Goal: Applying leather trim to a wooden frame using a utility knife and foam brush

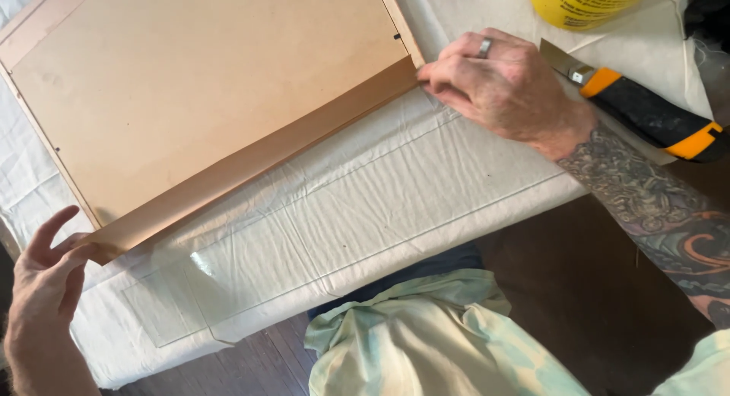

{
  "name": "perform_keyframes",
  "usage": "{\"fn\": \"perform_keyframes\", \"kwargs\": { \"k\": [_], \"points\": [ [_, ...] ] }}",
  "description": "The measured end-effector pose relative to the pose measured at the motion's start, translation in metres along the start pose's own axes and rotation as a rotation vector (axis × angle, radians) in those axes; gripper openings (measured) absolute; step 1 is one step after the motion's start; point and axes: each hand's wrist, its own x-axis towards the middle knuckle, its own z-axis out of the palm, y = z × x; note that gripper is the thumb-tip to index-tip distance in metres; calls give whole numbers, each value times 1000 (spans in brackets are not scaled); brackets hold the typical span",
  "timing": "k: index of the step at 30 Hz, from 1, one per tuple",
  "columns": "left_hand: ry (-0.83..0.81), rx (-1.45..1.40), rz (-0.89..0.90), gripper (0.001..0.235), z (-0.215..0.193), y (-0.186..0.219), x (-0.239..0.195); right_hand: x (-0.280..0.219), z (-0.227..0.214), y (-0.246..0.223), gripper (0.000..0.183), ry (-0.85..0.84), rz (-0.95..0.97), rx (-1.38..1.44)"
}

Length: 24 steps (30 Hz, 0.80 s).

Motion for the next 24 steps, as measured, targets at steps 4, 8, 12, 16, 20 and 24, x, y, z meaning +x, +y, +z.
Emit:
{"fn": "perform_keyframes", "kwargs": {
  "k": [4,8,12,16,20,24],
  "points": [
    [7,2,-26,63,3,7,0,3,4,1,27,4,-13,22],
    [-121,-43,95,65,-11,-8,7,2,10,-1,29,-36,-29,-20],
    [-127,-117,108,74,-18,-29,20,7,12,-4,19,11,-88,-99],
    [-176,-181,154,71,-17,-29,18,11,11,-7,17,21,-69,4],
    [-168,-165,150,72,-15,-26,18,13,11,-10,35,25,-53,35],
    [-152,-170,147,69,-18,-34,25,8,14,-9,38,32,-35,17]
  ]
}}
